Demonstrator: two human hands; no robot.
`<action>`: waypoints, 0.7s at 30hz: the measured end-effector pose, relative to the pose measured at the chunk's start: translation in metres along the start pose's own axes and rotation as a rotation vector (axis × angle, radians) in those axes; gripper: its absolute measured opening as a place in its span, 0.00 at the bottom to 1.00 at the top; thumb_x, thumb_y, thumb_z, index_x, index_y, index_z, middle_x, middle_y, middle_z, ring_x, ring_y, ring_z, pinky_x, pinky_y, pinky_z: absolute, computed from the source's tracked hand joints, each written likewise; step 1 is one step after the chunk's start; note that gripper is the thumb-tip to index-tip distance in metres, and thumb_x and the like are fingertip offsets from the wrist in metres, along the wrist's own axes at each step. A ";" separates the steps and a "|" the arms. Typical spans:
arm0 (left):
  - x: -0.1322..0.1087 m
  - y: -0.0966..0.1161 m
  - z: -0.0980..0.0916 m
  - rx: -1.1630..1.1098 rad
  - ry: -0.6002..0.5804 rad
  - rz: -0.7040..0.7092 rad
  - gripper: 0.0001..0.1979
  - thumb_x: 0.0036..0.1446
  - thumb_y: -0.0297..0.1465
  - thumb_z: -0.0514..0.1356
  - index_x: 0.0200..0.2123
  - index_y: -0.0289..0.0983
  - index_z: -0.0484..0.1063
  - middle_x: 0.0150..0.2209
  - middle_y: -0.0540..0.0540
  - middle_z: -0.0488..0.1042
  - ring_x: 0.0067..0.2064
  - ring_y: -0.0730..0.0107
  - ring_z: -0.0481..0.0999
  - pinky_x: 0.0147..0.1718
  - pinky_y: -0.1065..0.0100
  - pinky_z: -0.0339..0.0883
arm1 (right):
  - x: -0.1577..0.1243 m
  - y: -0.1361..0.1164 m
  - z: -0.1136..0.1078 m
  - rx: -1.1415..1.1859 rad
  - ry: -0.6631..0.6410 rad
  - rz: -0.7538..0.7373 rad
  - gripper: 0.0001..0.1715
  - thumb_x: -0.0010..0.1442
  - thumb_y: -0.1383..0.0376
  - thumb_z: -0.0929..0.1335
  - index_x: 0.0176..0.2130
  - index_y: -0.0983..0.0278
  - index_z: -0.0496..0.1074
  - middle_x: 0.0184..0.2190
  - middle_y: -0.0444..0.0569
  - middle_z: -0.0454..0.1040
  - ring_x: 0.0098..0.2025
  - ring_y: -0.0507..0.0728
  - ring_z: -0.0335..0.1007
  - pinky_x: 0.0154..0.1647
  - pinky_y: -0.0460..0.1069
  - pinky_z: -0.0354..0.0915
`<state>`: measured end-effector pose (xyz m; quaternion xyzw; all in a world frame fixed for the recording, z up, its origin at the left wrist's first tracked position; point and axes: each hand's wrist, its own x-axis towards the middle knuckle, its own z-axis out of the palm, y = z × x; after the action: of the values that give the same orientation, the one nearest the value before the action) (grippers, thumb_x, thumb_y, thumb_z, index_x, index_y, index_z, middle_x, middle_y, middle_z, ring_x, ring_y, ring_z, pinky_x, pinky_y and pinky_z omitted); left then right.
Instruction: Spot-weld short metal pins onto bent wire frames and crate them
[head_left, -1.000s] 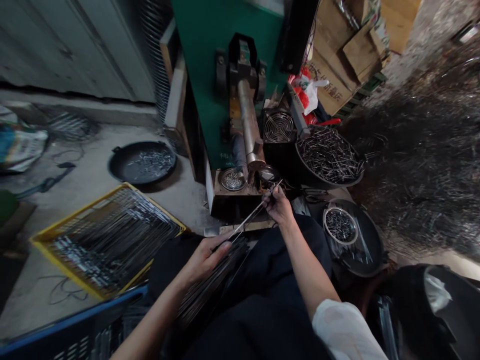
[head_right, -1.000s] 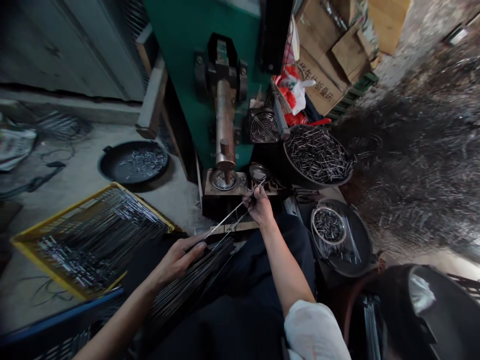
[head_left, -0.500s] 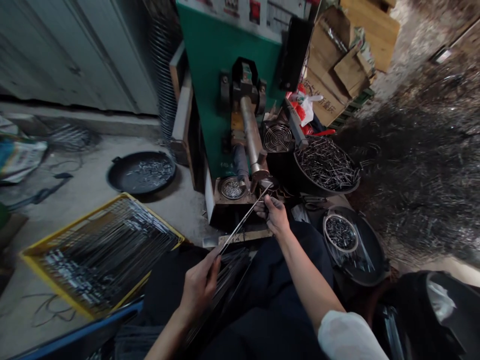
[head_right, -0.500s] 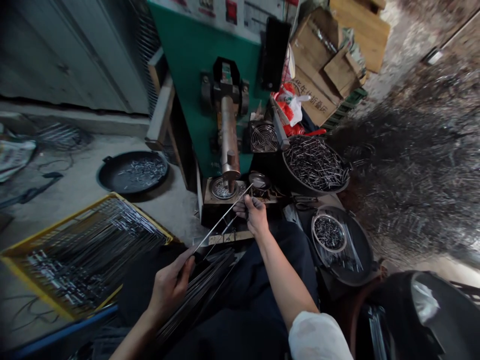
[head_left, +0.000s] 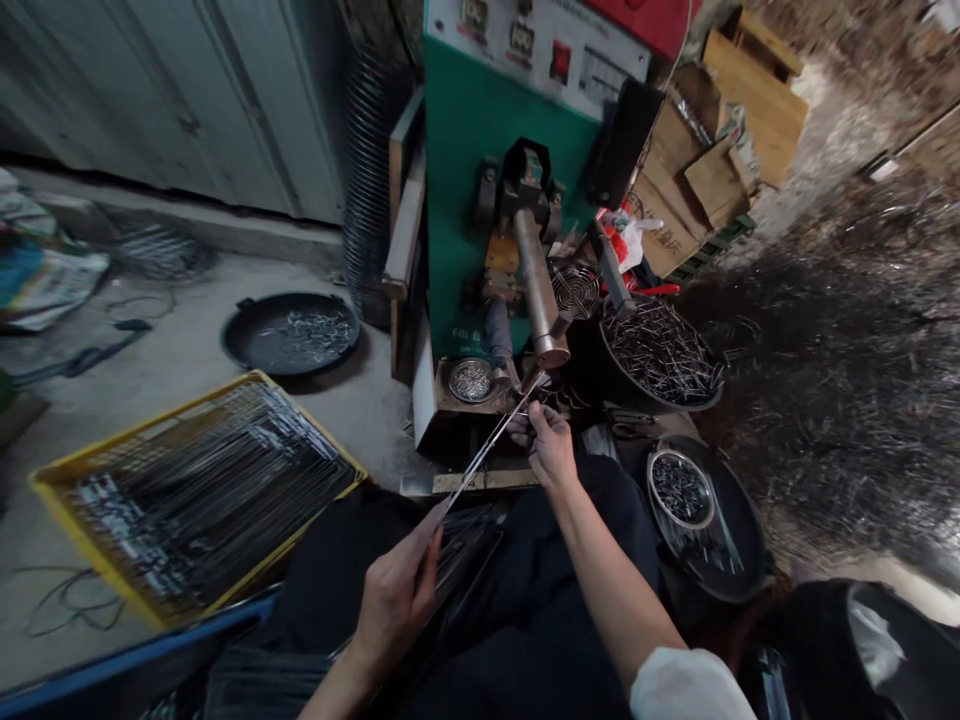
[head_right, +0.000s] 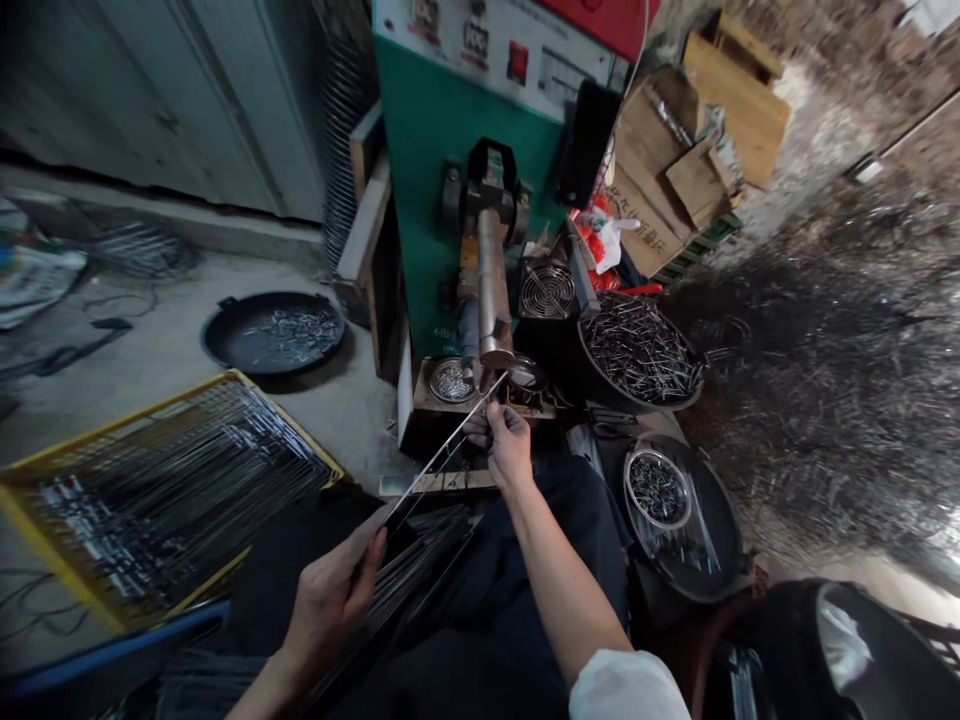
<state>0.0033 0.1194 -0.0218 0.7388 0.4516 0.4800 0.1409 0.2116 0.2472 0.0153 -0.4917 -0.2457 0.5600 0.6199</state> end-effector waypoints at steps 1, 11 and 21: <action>0.000 0.000 -0.001 -0.001 0.000 0.003 0.17 0.68 0.25 0.55 0.59 0.33 0.68 0.50 0.39 0.79 0.47 0.65 0.82 0.50 0.70 0.74 | 0.000 0.000 0.001 -0.003 -0.006 -0.002 0.25 0.49 0.49 0.78 0.33 0.65 0.72 0.24 0.46 0.78 0.27 0.54 0.79 0.28 0.46 0.75; 0.003 -0.001 0.000 0.021 0.028 0.016 0.16 0.69 0.26 0.55 0.58 0.33 0.68 0.49 0.38 0.80 0.48 0.64 0.82 0.49 0.70 0.75 | 0.007 0.002 0.004 0.000 -0.020 0.002 0.24 0.51 0.50 0.78 0.33 0.65 0.72 0.23 0.46 0.77 0.26 0.55 0.78 0.28 0.47 0.75; 0.010 0.001 -0.003 0.033 0.015 0.015 0.19 0.68 0.24 0.54 0.60 0.34 0.67 0.49 0.39 0.80 0.47 0.65 0.82 0.48 0.71 0.74 | 0.011 -0.001 0.008 0.014 -0.038 -0.005 0.23 0.49 0.49 0.78 0.31 0.64 0.73 0.22 0.44 0.76 0.21 0.51 0.73 0.22 0.44 0.69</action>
<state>0.0028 0.1264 -0.0139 0.7409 0.4549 0.4790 0.1215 0.2080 0.2608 0.0167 -0.4760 -0.2546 0.5695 0.6199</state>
